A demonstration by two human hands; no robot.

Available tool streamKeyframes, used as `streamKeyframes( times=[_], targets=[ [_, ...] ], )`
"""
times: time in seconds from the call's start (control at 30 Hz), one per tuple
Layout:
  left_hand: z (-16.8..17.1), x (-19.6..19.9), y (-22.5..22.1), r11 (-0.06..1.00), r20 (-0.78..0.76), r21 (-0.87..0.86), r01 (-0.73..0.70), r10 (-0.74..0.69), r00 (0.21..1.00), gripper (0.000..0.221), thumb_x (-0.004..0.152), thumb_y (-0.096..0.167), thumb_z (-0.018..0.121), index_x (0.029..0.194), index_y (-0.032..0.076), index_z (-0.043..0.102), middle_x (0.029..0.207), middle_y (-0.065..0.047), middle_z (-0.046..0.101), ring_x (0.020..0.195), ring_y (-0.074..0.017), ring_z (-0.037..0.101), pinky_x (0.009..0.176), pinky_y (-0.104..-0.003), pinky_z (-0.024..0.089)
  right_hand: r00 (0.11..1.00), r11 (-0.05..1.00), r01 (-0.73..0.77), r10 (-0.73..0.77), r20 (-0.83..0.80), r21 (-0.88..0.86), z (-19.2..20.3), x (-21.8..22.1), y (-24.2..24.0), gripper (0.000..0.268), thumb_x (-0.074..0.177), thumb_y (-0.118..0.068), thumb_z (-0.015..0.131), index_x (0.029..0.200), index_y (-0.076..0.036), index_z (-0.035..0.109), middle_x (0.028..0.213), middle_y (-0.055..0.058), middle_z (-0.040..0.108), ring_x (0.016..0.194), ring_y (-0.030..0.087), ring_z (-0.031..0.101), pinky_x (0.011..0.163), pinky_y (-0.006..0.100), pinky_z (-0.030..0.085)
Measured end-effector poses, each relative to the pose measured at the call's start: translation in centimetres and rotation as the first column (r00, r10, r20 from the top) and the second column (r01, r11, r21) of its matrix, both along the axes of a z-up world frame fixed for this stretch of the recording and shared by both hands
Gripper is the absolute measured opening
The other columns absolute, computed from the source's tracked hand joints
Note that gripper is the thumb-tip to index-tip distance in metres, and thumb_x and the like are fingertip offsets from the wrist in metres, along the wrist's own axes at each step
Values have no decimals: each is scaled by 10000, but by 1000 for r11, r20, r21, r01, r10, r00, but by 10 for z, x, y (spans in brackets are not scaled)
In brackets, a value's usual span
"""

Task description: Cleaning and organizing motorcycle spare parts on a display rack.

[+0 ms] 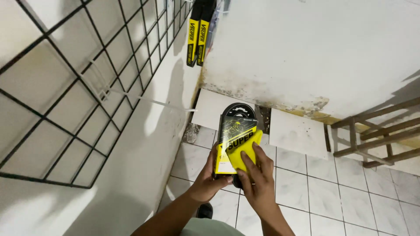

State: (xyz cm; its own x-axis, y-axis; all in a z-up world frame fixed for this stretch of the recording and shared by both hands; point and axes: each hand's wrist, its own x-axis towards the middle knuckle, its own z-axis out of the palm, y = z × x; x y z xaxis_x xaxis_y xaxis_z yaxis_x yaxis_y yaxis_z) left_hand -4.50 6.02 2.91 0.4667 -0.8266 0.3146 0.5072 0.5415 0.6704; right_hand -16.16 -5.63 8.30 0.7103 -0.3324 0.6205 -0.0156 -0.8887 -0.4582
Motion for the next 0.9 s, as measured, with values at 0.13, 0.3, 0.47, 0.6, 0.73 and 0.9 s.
streamKeyframes(
  times=[0.13,0.3,0.47,0.6,0.73,0.9],
  targets=[
    [-18,6,5,997,102,-2,80,-79,992,1007,817,-148,574,1648,102,63,1609,-166,363,1386,-271,427,1066,-378,420,995,995,92,-93,33,27,19,16,-16,400,826,107,672,1216,25,706,1473,193,494,927,206,612,781,277,552],
    [-10,13,4,979,9,45,200,-200,980,1020,804,-137,580,1665,110,93,1477,-148,483,1063,-169,543,765,-233,457,979,991,135,-133,154,-4,31,22,-12,375,839,196,648,1117,-26,769,1267,134,595,1175,282,673,937,310,572],
    [-15,30,2,995,-70,-35,94,-97,993,1045,834,-158,607,1665,175,67,1639,-93,326,1304,-245,481,938,-342,527,994,999,-37,39,-104,22,6,-6,15,423,767,81,712,1123,-129,803,1245,64,600,797,134,548,668,236,486],
    [-10,25,10,994,161,37,105,-109,981,982,839,-123,609,1652,89,101,1496,-148,482,1244,-233,527,987,-327,466,999,998,39,-40,-12,-46,24,6,-9,315,798,35,747,1063,-123,809,1269,99,594,1064,195,618,849,248,565],
    [-7,18,11,985,229,-25,173,-163,960,964,846,-109,604,1641,61,88,1479,-165,479,1290,-257,510,1043,-399,465,985,988,140,-134,107,-57,46,12,-7,314,873,121,678,1145,-11,763,1247,153,494,1150,299,621,982,338,550],
    [-4,33,15,989,147,-135,63,-43,988,1002,848,-173,569,1666,132,76,1517,-140,466,1247,-253,536,946,-331,505,999,1000,3,-2,44,-19,4,5,21,387,836,107,648,1164,-55,774,1221,133,523,1015,238,618,851,268,564]
  ],
)
